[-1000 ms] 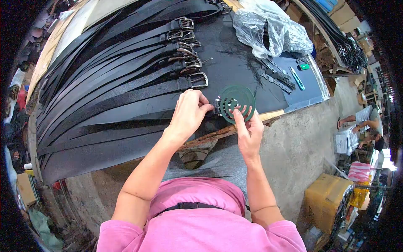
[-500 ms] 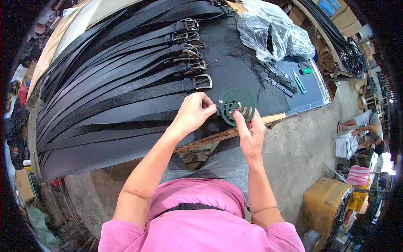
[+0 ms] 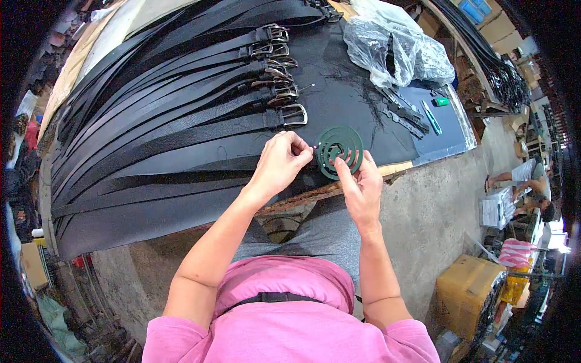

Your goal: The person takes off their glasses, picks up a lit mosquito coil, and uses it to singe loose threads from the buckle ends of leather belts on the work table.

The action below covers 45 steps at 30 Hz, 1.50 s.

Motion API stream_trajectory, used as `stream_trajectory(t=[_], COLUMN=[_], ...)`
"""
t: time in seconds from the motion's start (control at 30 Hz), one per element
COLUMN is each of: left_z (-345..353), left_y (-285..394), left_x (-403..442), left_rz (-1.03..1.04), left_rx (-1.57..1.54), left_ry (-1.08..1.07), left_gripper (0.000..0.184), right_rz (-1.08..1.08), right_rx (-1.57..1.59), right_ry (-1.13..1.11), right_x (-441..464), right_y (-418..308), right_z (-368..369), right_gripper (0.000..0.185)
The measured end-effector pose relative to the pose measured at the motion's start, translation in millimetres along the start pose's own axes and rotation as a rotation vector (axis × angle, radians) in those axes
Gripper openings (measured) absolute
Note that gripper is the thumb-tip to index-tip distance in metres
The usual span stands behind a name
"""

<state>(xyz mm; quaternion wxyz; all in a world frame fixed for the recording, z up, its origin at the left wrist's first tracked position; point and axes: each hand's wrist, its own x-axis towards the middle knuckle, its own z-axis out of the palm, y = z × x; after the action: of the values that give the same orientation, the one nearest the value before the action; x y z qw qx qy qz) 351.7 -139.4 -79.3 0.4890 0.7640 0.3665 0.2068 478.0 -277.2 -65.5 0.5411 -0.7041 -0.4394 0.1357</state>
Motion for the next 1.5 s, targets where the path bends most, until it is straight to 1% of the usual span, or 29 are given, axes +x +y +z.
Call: stream_trajectory(t=[0.17,0.2,0.27,0.37,0.4,0.43,0.5,0.53,0.63,0.67,0.7,0.77,0.8,0.9,0.97,1.1,1.13,1.2,1.27,1.3,1.4,1.5], left_z=[-1,-2,-9,-20,-23,-23,-23,-23,-22,-21,-19,-19,-18,-8,-1,0,-1,-6,-10,-12,-16,-11], left_y=[-3,-4,-8,-12,-10,-12,-16,-15,-14,-17,-18,-6,-1,2,-4,-5,-5,-8,-15,-16,-17,-20], left_x=[0,0,-5,-19,-24,-26,-30,-31,-29,-29,-28,-27,-26,-22,-22,-26,-27,-28,-30,-31,-36,-35], left_rz=[0.046,0.014,-0.053,-0.012,-0.042,-0.02,0.027,0.024,0.019,0.018,0.017,0.089,0.123,0.24,0.307,0.313,0.306,0.227,0.12,0.153,0.245,0.252], left_rx=[0.0,-0.036,-0.107,-0.247,-0.218,-0.252,-0.323,-0.3,-0.265,-0.278,-0.291,-0.211,-0.17,0.012,0.018,0.015,0.024,-0.089,-0.249,-0.234,-0.156,-0.194], left_ry=[0.01,-0.004,-0.029,-0.034,-0.058,-0.053,-0.043,-0.042,-0.028,-0.021,-0.016,-0.009,-0.003,0.048,0.107,0.128,0.124,0.129,0.102,0.101,0.101,0.127], left_gripper=[0.023,0.021,0.018,0.014,0.012,0.012,0.011,0.011,0.013,0.014,0.016,0.019,0.022,0.027,0.024,0.016,0.014,0.01,0.006,0.006,0.007,0.008], right_rz=[-0.043,-0.059,-0.012,0.015,0.016,0.015,-0.042,-0.072,-0.011,-0.019,0.039,0.155,0.127,0.163,0.158,0.144,0.138,0.121,0.097,0.086,0.018,-0.031], right_rx=[0.007,0.014,0.098,0.141,0.15,0.158,0.099,0.069,0.126,0.085,0.19,0.4,0.403,0.465,0.454,0.481,0.454,0.404,0.273,0.206,0.166,0.09], right_ry=[-0.017,-0.02,-0.011,-0.047,-0.062,-0.076,-0.127,-0.153,-0.086,-0.084,-0.054,0.001,-0.006,0.035,0.03,0.042,0.038,0.029,0.003,-0.009,-0.045,-0.097], right_x=[1,1,-2,-8,-9,-10,-10,-10,-14,-14,-14,-16,-16,-17,-17,-17,-18,-17,-18,-18,-16,-14], right_y=[1,3,6,12,11,11,10,10,12,13,14,17,18,17,17,13,15,21,14,11,12,8], right_z=[-2,-2,-2,-6,-6,-6,-8,-9,-5,-7,-6,-2,-2,1,1,3,2,2,0,-1,2,2], right_gripper=[0.009,0.009,0.008,0.009,0.01,0.011,0.013,0.015,0.017,0.014,0.013,0.011,0.009,0.009,0.009,0.009,0.009,0.009,0.009,0.01,0.012,0.013])
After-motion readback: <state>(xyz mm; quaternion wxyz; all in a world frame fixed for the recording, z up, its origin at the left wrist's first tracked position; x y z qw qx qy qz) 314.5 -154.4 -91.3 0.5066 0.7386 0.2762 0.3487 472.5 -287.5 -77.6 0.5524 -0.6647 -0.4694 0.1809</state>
